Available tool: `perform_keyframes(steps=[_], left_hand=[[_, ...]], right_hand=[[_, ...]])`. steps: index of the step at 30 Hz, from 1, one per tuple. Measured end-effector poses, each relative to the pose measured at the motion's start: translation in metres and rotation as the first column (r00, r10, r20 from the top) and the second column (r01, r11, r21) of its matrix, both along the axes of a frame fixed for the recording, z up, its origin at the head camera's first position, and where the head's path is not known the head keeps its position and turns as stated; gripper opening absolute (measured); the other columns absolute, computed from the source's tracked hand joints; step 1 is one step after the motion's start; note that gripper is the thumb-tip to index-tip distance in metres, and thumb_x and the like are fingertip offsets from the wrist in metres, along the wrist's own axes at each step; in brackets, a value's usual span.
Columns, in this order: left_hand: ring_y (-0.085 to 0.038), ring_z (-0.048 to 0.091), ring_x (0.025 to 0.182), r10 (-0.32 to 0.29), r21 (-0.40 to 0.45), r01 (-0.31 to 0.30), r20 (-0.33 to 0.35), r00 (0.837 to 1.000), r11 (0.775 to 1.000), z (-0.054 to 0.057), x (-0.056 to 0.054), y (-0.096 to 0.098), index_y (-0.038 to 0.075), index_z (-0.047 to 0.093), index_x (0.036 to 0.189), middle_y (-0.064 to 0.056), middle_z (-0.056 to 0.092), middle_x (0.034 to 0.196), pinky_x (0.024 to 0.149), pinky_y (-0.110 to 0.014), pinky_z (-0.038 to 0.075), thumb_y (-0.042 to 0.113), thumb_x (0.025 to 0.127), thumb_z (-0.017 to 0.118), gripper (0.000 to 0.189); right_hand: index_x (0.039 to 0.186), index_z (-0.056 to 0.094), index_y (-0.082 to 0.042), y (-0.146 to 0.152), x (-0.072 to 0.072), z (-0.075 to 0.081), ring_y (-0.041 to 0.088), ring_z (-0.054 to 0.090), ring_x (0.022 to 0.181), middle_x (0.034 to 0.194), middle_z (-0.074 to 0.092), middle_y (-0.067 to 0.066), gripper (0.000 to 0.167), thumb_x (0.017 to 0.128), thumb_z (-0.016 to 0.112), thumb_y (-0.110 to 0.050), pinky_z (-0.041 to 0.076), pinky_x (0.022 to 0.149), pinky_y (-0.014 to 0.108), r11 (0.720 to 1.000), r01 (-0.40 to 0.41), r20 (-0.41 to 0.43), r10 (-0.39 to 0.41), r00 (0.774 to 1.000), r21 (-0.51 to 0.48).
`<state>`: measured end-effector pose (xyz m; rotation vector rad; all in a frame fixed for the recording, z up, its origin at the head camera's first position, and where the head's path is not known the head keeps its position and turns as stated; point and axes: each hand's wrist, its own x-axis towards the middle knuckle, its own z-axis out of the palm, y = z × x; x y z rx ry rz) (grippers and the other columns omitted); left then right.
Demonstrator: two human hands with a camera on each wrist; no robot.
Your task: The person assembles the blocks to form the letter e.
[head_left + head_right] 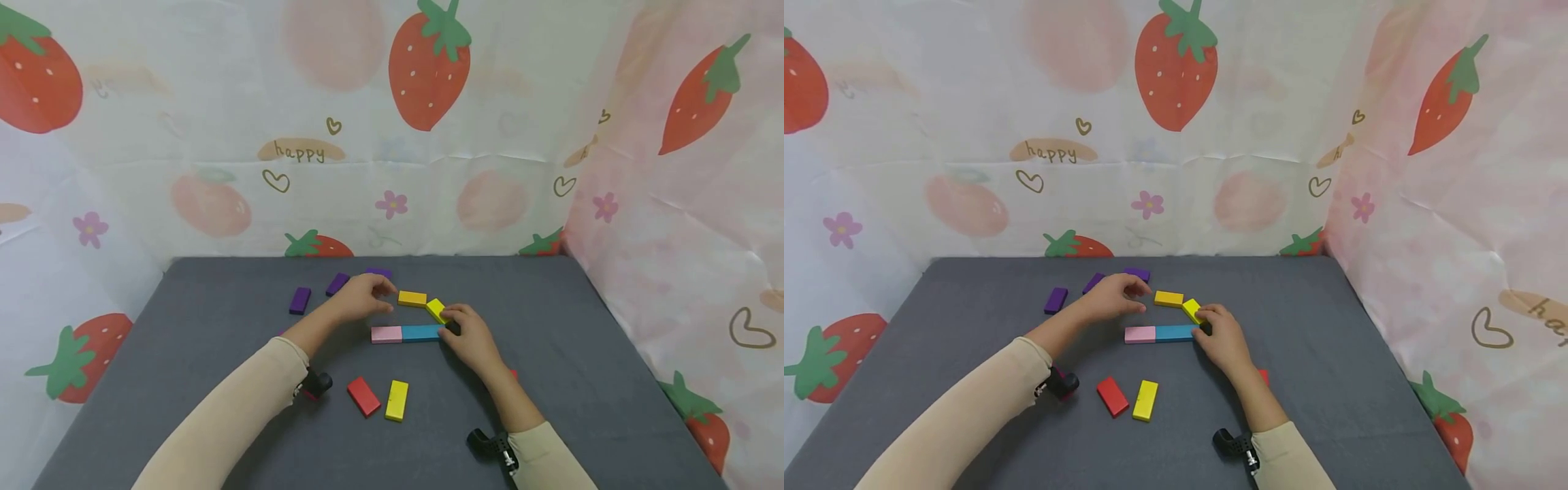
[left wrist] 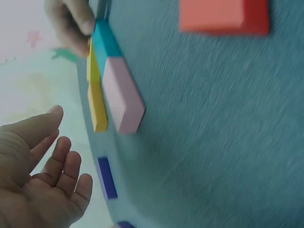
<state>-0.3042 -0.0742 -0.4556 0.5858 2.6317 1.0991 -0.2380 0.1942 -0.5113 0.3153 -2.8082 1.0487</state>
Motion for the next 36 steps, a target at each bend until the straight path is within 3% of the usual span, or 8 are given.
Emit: perform_keyframes(steps=[9, 18, 23, 29, 36], left_hand=[[-0.032, 0.058, 0.125, 0.075, -0.008, -0.076, -0.069, 0.995, 0.997, 0.004, -0.032, -0.018, 0.007, 0.067, 0.128, -0.011, 0.066, 0.130, 0.109, -0.046, 0.046, 0.017, 0.092, 0.078, 0.039], [-0.038, 0.054, 0.130, 0.077, -0.014, -0.079, -0.103, 0.992, 0.997, -0.004, -0.061, -0.017, 0.004, 0.063, 0.136, -0.015, 0.063, 0.135, 0.111, -0.049, 0.043, 0.016, 0.093, 0.076, 0.046], [-0.036, 0.054, 0.130, 0.088, -0.032, -0.092, -0.129, 0.988, 0.995, -0.018, -0.069, -0.011, 0.004, 0.062, 0.137, -0.016, 0.062, 0.138, 0.112, -0.049, 0.042, 0.016, 0.092, 0.077, 0.048], [-0.033, 0.048, 0.134, 0.119, -0.111, -0.138, -0.165, 0.979, 0.984, -0.032, -0.076, -0.006, 0.010, 0.062, 0.139, -0.012, 0.060, 0.142, 0.117, -0.052, 0.031, 0.019, 0.091, 0.079, 0.052], [-0.035, 0.045, 0.134, 0.144, -0.109, -0.159, -0.137, 0.980, 0.981, -0.035, -0.078, -0.006, 0.010, 0.061, 0.141, -0.014, 0.058, 0.145, 0.118, -0.053, 0.030, 0.016, 0.092, 0.077, 0.051]], right_hand=[[0.128, 0.070, -0.004, 0.001, 0.000, 0.001, 0.032, 0.055, 0.131, 0.138, 0.060, 0.010, 0.036, 0.094, 0.075, -0.017, 0.044, 0.108, 0.052, 1.000, 0.002, 0.024, -0.002, 1.000, -0.004], [0.127, 0.070, -0.004, 0.002, 0.000, 0.003, 0.032, 0.056, 0.130, 0.137, 0.061, 0.009, 0.036, 0.094, 0.075, -0.017, 0.045, 0.107, 0.051, 1.000, 0.005, 0.018, -0.005, 1.000, -0.010], [0.128, 0.070, -0.005, 0.002, 0.001, -0.001, 0.031, 0.055, 0.131, 0.137, 0.060, 0.008, 0.036, 0.094, 0.075, -0.018, 0.046, 0.107, 0.051, 1.000, 0.008, 0.021, -0.009, 1.000, 0.002], [0.128, 0.070, -0.005, 0.002, 0.000, -0.001, 0.032, 0.055, 0.131, 0.138, 0.060, 0.009, 0.037, 0.094, 0.076, -0.018, 0.045, 0.107, 0.052, 1.000, 0.013, 0.006, -0.013, 1.000, -0.001], [0.127, 0.070, -0.006, 0.001, -0.001, -0.001, 0.032, 0.055, 0.131, 0.137, 0.061, 0.009, 0.037, 0.093, 0.076, -0.018, 0.045, 0.107, 0.052, 1.000, 0.018, 0.004, -0.018, 1.000, 0.007]])
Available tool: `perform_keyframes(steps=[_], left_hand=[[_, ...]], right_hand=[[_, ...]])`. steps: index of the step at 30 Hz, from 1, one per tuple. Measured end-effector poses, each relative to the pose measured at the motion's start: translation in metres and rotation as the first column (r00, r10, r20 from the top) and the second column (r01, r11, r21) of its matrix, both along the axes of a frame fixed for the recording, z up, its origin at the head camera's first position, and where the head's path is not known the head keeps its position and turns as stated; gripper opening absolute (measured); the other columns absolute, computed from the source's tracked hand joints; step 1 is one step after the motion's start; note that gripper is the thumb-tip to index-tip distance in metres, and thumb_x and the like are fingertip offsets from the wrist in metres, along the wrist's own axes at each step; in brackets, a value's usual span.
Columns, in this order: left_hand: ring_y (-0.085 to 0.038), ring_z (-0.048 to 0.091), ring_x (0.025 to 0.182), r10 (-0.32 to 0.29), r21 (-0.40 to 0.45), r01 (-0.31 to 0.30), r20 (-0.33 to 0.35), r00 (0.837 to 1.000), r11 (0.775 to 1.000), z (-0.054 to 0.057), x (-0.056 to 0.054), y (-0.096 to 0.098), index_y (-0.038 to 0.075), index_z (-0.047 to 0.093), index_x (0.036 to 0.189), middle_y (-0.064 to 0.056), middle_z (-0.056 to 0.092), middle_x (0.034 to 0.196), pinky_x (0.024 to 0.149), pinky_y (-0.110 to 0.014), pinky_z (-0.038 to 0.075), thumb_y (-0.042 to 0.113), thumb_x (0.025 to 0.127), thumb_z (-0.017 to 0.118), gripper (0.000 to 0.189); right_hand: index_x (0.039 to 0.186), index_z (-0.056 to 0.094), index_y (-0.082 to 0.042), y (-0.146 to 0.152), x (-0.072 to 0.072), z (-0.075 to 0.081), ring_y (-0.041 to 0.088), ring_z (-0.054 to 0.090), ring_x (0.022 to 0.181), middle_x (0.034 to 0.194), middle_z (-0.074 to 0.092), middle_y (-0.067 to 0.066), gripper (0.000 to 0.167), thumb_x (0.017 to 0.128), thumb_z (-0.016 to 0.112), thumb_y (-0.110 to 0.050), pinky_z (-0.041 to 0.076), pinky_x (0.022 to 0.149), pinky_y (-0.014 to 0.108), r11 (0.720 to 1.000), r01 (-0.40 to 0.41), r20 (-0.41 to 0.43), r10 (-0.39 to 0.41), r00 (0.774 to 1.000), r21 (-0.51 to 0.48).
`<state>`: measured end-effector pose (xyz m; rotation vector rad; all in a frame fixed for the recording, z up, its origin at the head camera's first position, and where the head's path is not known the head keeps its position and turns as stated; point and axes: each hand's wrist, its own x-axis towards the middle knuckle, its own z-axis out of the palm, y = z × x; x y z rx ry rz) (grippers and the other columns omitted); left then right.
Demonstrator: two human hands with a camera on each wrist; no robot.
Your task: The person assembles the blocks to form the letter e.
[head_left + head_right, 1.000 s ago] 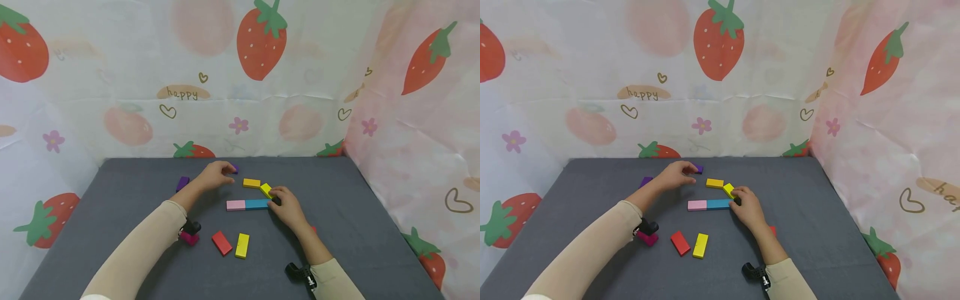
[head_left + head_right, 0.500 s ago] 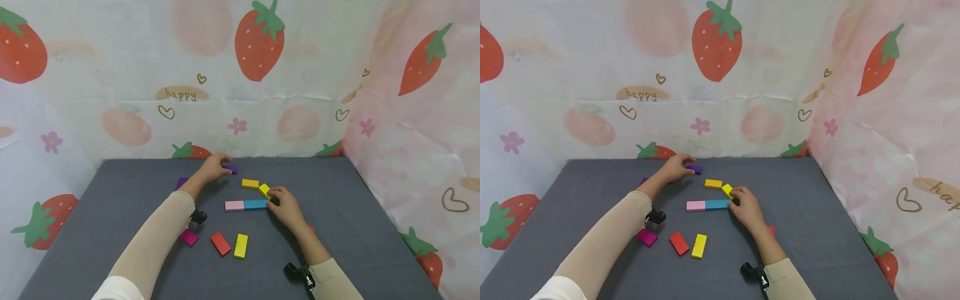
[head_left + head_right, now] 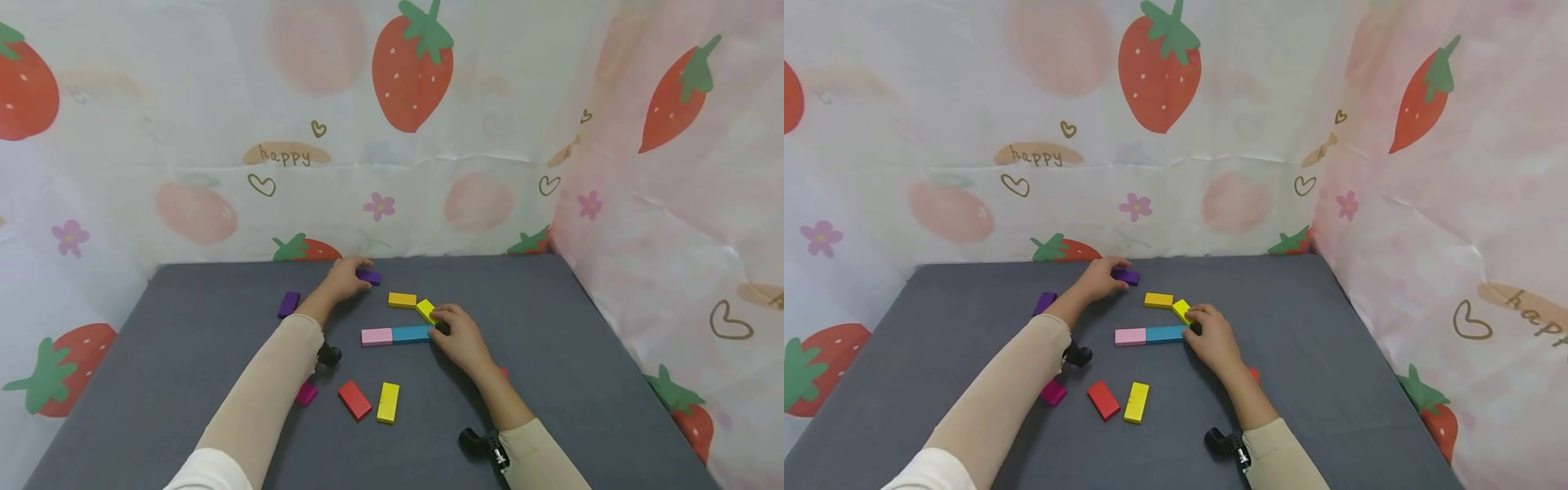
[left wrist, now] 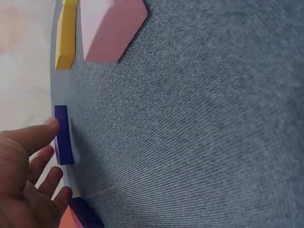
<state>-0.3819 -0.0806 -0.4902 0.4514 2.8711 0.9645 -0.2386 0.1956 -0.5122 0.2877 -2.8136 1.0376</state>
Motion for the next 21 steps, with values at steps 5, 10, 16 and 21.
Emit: perform_keyframes(steps=[5, 10, 16, 21], left_hand=[[-0.037, 0.045, 0.136, 0.000, -0.013, 0.000, 0.009, 1.000, 1.000, -0.0014, -0.0033, -0.0008, 0.008, 0.060, 0.141, -0.015, 0.058, 0.145, 0.118, -0.053, 0.030, 0.013, 0.093, 0.075, 0.051], [-0.038, 0.045, 0.137, 0.011, -0.040, -0.010, 0.019, 1.000, 0.999, -0.0046, -0.0042, -0.0018, 0.008, 0.060, 0.141, -0.014, 0.060, 0.143, 0.117, -0.056, 0.030, 0.012, 0.094, 0.073, 0.049], [-0.039, 0.046, 0.135, 0.021, -0.029, -0.021, 0.015, 1.000, 0.999, -0.0036, -0.0025, -0.0002, 0.007, 0.062, 0.139, -0.014, 0.062, 0.140, 0.116, -0.060, 0.027, 0.009, 0.094, 0.072, 0.046], [-0.037, 0.049, 0.134, 0.017, -0.027, -0.017, 0.017, 1.000, 1.000, -0.0027, -0.0022, 0.0015, 0.007, 0.063, 0.136, -0.014, 0.064, 0.137, 0.116, -0.059, 0.028, 0.008, 0.094, 0.072, 0.044]], right_hand=[[0.128, 0.070, -0.006, 0.0012, -0.0011, -0.0005, 0.031, 0.055, 0.132, 0.138, 0.060, 0.008, 0.036, 0.094, 0.075, -0.018, 0.045, 0.108, 0.051, 1.000, -0.003, 0.007, 0.003, 1.000, -0.001], [0.127, 0.071, -0.006, 0.0005, -0.0016, -0.0018, 0.032, 0.055, 0.131, 0.137, 0.061, 0.008, 0.035, 0.094, 0.075, -0.017, 0.045, 0.107, 0.051, 1.000, -0.006, -0.004, 0.006, 1.000, -0.007], [0.127, 0.071, -0.006, 0.0000, -0.0009, -0.0008, 0.031, 0.056, 0.131, 0.136, 0.061, 0.008, 0.034, 0.094, 0.075, -0.017, 0.045, 0.107, 0.050, 1.000, 0.000, 0.002, 0.000, 1.000, -0.006], [0.127, 0.071, -0.006, 0.0008, 0.0011, 0.0013, 0.031, 0.056, 0.130, 0.136, 0.061, 0.008, 0.035, 0.094, 0.075, -0.016, 0.046, 0.107, 0.051, 1.000, -0.002, 0.003, 0.002, 1.000, -0.011]])
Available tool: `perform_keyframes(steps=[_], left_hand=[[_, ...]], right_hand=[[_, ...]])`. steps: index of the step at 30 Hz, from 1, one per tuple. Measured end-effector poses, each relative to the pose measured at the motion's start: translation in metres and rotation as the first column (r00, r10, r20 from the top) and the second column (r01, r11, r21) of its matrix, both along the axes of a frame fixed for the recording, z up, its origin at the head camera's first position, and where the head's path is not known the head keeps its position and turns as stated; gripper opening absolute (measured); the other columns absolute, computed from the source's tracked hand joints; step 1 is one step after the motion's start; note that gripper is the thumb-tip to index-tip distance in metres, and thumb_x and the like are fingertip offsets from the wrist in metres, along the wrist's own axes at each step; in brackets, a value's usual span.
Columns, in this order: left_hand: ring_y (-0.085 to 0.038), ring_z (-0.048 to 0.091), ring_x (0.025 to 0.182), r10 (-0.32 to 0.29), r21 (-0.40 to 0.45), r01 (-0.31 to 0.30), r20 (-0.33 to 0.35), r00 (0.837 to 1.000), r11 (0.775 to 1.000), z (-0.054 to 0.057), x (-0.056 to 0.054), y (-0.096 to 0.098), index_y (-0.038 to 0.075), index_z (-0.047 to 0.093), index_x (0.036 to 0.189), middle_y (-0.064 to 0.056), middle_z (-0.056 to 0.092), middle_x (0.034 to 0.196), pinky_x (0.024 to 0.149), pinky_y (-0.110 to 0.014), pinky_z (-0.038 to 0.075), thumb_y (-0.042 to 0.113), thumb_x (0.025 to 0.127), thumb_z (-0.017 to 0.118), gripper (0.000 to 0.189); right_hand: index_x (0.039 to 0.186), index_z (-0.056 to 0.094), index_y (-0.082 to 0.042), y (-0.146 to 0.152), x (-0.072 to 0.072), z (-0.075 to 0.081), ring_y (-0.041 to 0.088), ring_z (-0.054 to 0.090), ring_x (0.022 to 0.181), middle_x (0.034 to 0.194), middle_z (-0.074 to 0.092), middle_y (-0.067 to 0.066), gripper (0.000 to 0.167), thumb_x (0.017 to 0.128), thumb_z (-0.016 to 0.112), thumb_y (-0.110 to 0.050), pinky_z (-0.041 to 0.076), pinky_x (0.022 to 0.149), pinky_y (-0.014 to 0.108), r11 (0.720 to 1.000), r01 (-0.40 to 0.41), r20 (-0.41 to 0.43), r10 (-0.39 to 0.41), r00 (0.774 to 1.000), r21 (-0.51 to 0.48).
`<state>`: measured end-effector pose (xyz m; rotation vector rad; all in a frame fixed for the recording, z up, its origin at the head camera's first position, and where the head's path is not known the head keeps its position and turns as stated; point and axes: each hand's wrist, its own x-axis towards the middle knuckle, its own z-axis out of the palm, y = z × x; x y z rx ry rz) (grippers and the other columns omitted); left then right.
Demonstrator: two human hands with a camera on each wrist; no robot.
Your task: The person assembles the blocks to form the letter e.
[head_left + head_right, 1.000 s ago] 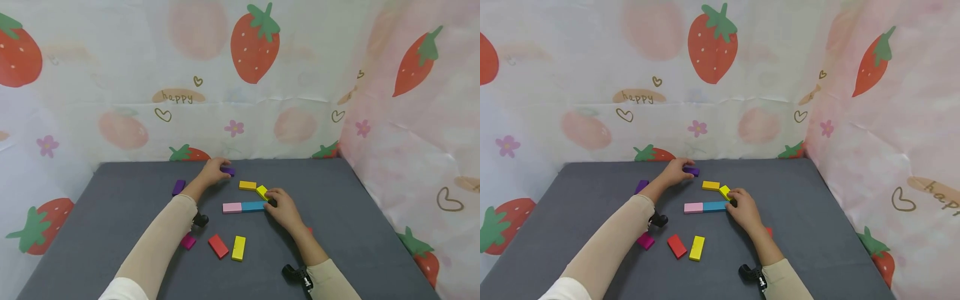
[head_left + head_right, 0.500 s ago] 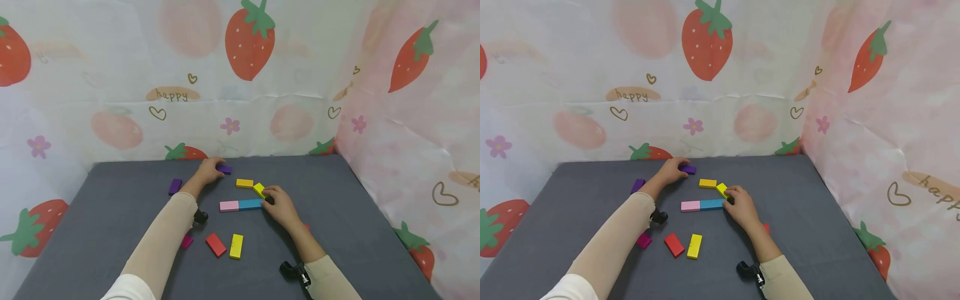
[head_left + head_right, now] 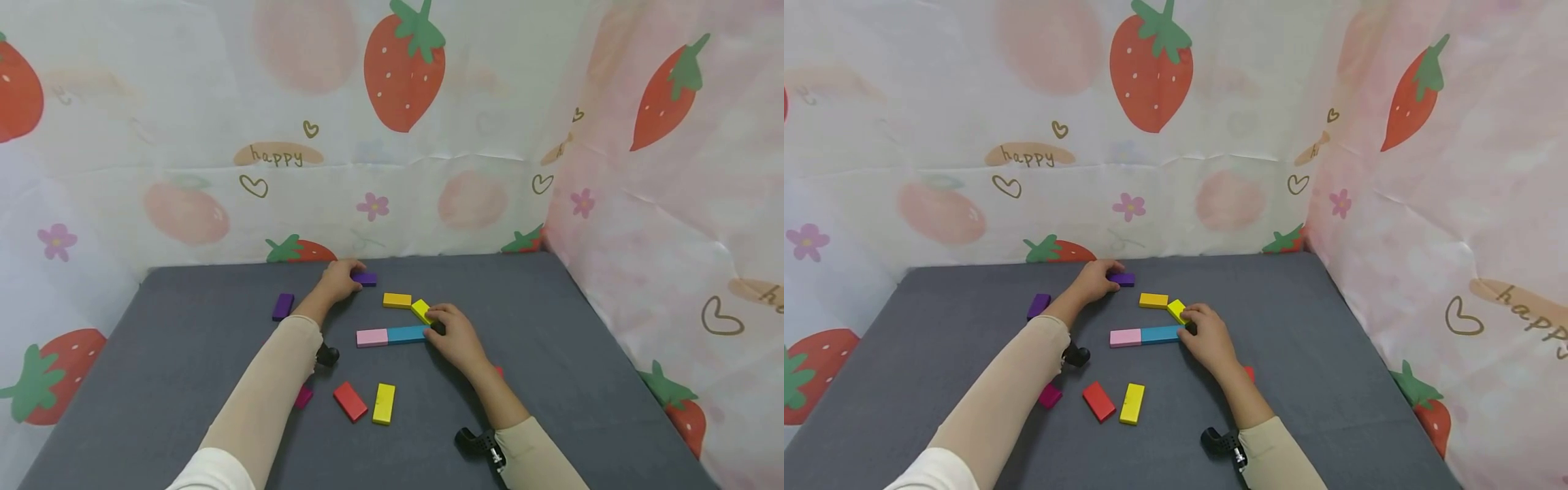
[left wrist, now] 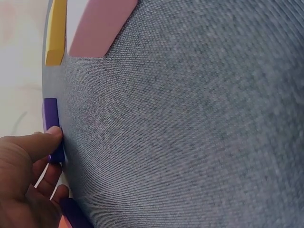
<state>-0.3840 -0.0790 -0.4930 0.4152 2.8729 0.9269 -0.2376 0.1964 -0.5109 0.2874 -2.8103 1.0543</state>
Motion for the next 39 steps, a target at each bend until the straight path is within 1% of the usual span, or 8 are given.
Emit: perform_keyframes(steps=[5, 12, 18, 23, 28, 39], left_hand=[[-0.035, 0.054, 0.131, -0.015, -0.007, 0.015, -0.020, 1.000, 1.000, 0.001, 0.001, -0.002, 0.005, 0.065, 0.134, -0.015, 0.066, 0.134, 0.115, -0.056, 0.032, 0.008, 0.093, 0.073, 0.042], [-0.032, 0.058, 0.127, -0.031, 0.011, 0.031, -0.022, 0.999, 0.999, 0.001, 0.002, -0.007, 0.003, 0.065, 0.133, -0.016, 0.066, 0.133, 0.112, -0.045, 0.041, 0.006, 0.094, 0.073, 0.041], [-0.031, 0.059, 0.125, -0.048, 0.015, 0.048, -0.033, 0.998, 0.999, 0.007, 0.006, -0.011, 0.003, 0.065, 0.133, -0.015, 0.067, 0.131, 0.111, -0.045, 0.043, 0.008, 0.093, 0.074, 0.040], [-0.030, 0.061, 0.121, -0.074, 0.017, 0.075, -0.047, 0.996, 0.997, 0.012, 0.014, -0.012, 0.003, 0.065, 0.132, -0.015, 0.067, 0.129, 0.109, -0.045, 0.045, 0.010, 0.093, 0.075, 0.041], [-0.029, 0.061, 0.119, -0.079, 0.025, 0.080, -0.013, 0.997, 0.997, 0.018, 0.026, -0.012, 0.005, 0.064, 0.134, -0.014, 0.066, 0.129, 0.106, -0.045, 0.048, 0.013, 0.093, 0.076, 0.043], [-0.025, 0.062, 0.108, -0.118, -0.007, 0.118, 0.022, 0.993, 0.993, 0.016, 0.046, -0.008, 0.008, 0.067, 0.130, -0.011, 0.068, 0.122, 0.095, -0.042, 0.052, 0.018, 0.091, 0.079, 0.042]], right_hand=[[0.127, 0.070, -0.005, -0.001, 0.000, 0.000, 0.031, 0.056, 0.130, 0.137, 0.061, 0.009, 0.036, 0.094, 0.075, -0.016, 0.045, 0.107, 0.051, 1.000, -0.004, -0.002, 0.004, 1.000, -0.009], [0.127, 0.071, -0.006, -0.002, -0.002, -0.002, 0.030, 0.056, 0.130, 0.137, 0.061, 0.008, 0.035, 0.094, 0.075, -0.018, 0.045, 0.107, 0.050, 1.000, 0.000, 0.009, 0.000, 1.000, 0.006], [0.128, 0.070, -0.006, -0.001, -0.004, -0.002, 0.030, 0.056, 0.131, 0.137, 0.061, 0.008, 0.035, 0.095, 0.075, -0.018, 0.046, 0.107, 0.050, 1.000, 0.004, 0.012, -0.003, 1.000, -0.004], [0.128, 0.070, -0.006, 0.000, -0.003, -0.001, 0.030, 0.055, 0.131, 0.138, 0.060, 0.008, 0.035, 0.095, 0.074, -0.018, 0.045, 0.107, 0.050, 1.000, 0.007, 0.015, -0.007, 1.000, 0.001], [0.128, 0.070, -0.006, 0.000, -0.002, -0.001, 0.030, 0.055, 0.131, 0.138, 0.060, 0.008, 0.036, 0.095, 0.074, -0.018, 0.046, 0.107, 0.049, 1.000, 0.001, 0.014, -0.001, 1.000, 0.008], [0.128, 0.070, -0.006, 0.000, -0.002, -0.002, 0.030, 0.056, 0.130, 0.138, 0.060, 0.008, 0.035, 0.095, 0.074, -0.018, 0.046, 0.107, 0.050, 1.000, 0.001, 0.010, -0.001, 1.000, 0.006]])
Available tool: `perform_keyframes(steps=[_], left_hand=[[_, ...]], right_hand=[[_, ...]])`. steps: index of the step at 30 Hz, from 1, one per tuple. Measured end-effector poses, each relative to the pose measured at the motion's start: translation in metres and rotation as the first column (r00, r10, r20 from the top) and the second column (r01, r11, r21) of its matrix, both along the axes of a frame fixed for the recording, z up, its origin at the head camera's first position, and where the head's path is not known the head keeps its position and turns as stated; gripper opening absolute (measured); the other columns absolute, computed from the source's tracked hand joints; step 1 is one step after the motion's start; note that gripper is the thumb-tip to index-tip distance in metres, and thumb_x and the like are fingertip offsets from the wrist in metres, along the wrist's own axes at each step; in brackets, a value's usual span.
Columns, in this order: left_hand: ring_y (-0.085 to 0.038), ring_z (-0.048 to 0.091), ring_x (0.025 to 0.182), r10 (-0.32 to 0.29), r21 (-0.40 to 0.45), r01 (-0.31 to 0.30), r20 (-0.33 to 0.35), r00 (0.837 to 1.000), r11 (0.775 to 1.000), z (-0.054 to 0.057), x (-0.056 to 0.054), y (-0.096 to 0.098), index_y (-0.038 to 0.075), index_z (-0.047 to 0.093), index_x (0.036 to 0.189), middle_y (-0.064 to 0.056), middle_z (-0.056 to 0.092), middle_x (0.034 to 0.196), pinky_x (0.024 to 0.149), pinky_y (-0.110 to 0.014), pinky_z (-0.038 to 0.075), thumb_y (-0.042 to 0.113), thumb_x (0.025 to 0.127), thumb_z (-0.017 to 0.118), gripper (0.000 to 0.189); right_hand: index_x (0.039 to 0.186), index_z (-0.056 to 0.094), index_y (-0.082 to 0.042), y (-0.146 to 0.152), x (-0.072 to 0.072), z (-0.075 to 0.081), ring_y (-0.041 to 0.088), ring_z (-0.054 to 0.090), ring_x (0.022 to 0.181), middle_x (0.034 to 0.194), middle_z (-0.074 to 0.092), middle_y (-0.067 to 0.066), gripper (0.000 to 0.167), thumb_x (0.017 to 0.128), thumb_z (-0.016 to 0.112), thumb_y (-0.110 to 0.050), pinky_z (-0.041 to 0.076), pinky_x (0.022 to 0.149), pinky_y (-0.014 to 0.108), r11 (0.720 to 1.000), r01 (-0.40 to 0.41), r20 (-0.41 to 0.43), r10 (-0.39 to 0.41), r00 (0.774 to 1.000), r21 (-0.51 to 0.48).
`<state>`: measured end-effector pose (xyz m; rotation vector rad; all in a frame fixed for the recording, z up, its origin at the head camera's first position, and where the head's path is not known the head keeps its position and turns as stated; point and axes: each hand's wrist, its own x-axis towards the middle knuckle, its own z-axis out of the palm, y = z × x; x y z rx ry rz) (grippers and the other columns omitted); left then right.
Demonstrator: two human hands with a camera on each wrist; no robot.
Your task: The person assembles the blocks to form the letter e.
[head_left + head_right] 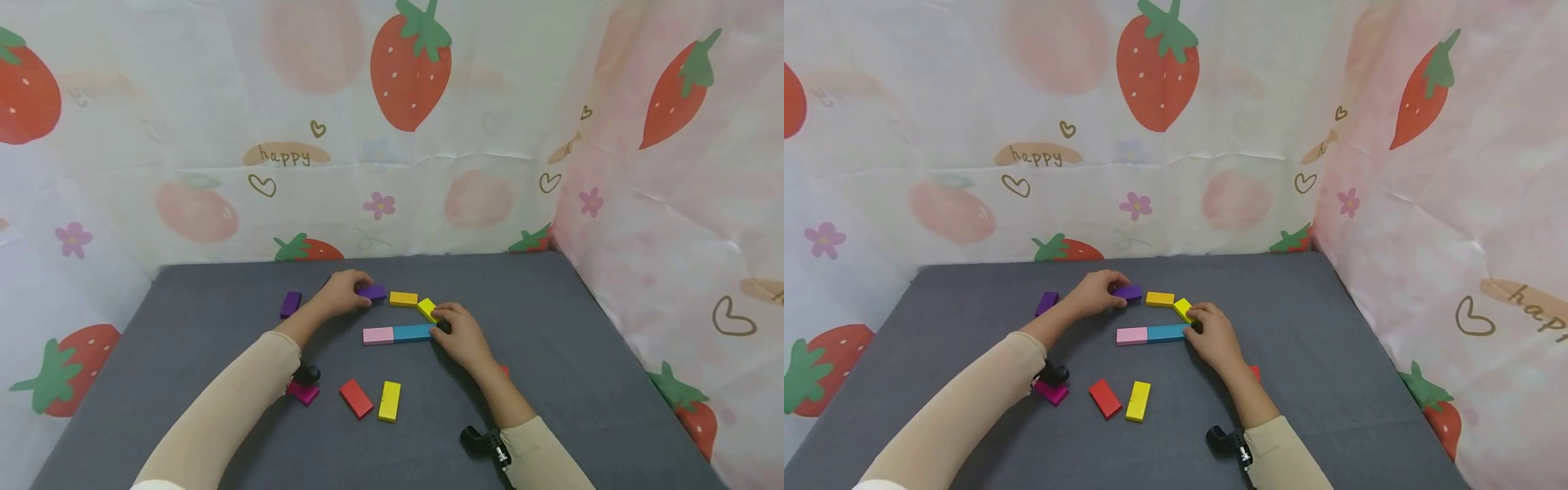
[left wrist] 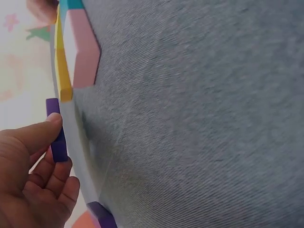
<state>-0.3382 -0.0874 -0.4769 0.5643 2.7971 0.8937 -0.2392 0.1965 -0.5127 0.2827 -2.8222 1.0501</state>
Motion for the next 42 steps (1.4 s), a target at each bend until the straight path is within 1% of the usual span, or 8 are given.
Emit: perform_keyframes(steps=[4, 11, 14, 20, 27, 33, 42], left_hand=[[-0.024, 0.062, 0.108, -0.005, -0.007, 0.005, 0.014, 1.000, 1.000, -0.004, 0.003, 0.001, 0.009, 0.068, 0.130, -0.010, 0.068, 0.122, 0.096, -0.041, 0.052, 0.020, 0.091, 0.079, 0.042], [-0.024, 0.063, 0.108, -0.014, -0.021, 0.014, 0.000, 1.000, 1.000, -0.010, 0.006, 0.002, 0.008, 0.069, 0.127, -0.009, 0.069, 0.120, 0.098, -0.043, 0.051, 0.020, 0.089, 0.081, 0.041], [-0.023, 0.062, 0.108, -0.011, -0.022, 0.011, 0.006, 1.000, 1.000, -0.012, 0.007, 0.003, 0.009, 0.070, 0.126, -0.009, 0.069, 0.119, 0.098, -0.043, 0.051, 0.020, 0.089, 0.081, 0.040], [-0.023, 0.062, 0.108, -0.004, -0.018, 0.004, 0.007, 1.000, 1.000, -0.013, 0.008, 0.007, 0.008, 0.070, 0.126, -0.009, 0.069, 0.117, 0.099, -0.042, 0.051, 0.020, 0.090, 0.081, 0.040], [-0.024, 0.063, 0.113, 0.009, -0.030, -0.008, 0.021, 1.000, 1.000, -0.013, 0.009, 0.010, 0.009, 0.069, 0.126, -0.009, 0.069, 0.121, 0.103, -0.043, 0.050, 0.021, 0.091, 0.080, 0.039], [-0.024, 0.063, 0.110, -0.001, -0.032, 0.002, 0.012, 1.000, 0.999, -0.011, 0.009, 0.011, 0.007, 0.070, 0.126, -0.010, 0.070, 0.118, 0.100, -0.044, 0.050, 0.019, 0.090, 0.080, 0.039], [-0.024, 0.064, 0.108, 0.000, -0.030, 0.000, 0.001, 1.000, 1.000, -0.012, 0.008, 0.011, 0.007, 0.070, 0.124, -0.010, 0.070, 0.116, 0.099, -0.043, 0.051, 0.019, 0.089, 0.081, 0.039]], right_hand=[[0.128, 0.070, -0.005, 0.000, 0.000, 0.000, 0.030, 0.055, 0.131, 0.138, 0.060, 0.008, 0.035, 0.095, 0.074, -0.018, 0.046, 0.107, 0.050, 1.000, -0.002, 0.005, 0.002, 1.000, 0.000], [0.127, 0.071, -0.005, 0.000, 0.000, 0.001, 0.031, 0.056, 0.130, 0.137, 0.060, 0.008, 0.035, 0.094, 0.075, -0.017, 0.046, 0.107, 0.050, 1.000, -0.003, -0.007, 0.003, 1.000, 0.003], [0.126, 0.071, -0.005, 0.000, 0.001, 0.001, 0.031, 0.056, 0.129, 0.137, 0.061, 0.008, 0.035, 0.094, 0.075, -0.016, 0.046, 0.106, 0.050, 1.000, -0.005, -0.014, 0.005, 1.000, -0.003], [0.127, 0.070, -0.005, 0.001, 0.001, 0.000, 0.030, 0.056, 0.130, 0.137, 0.061, 0.008, 0.035, 0.094, 0.075, -0.017, 0.046, 0.107, 0.049, 1.000, -0.007, -0.010, 0.007, 1.000, -0.002], [0.128, 0.070, -0.006, 0.001, 0.001, -0.001, 0.029, 0.056, 0.130, 0.138, 0.060, 0.007, 0.035, 0.095, 0.075, -0.018, 0.046, 0.106, 0.049, 1.000, -0.005, -0.004, 0.005, 1.000, 0.004], [0.129, 0.070, -0.006, 0.000, 0.002, 0.002, 0.030, 0.056, 0.130, 0.138, 0.060, 0.007, 0.036, 0.095, 0.074, -0.018, 0.047, 0.105, 0.050, 1.000, -0.009, 0.002, 0.009, 1.000, -0.014], [0.130, 0.069, -0.007, 0.001, 0.002, 0.002, 0.030, 0.055, 0.131, 0.138, 0.060, 0.007, 0.036, 0.096, 0.074, -0.018, 0.046, 0.106, 0.049, 1.000, -0.009, 0.011, 0.009, 1.000, -0.012]])
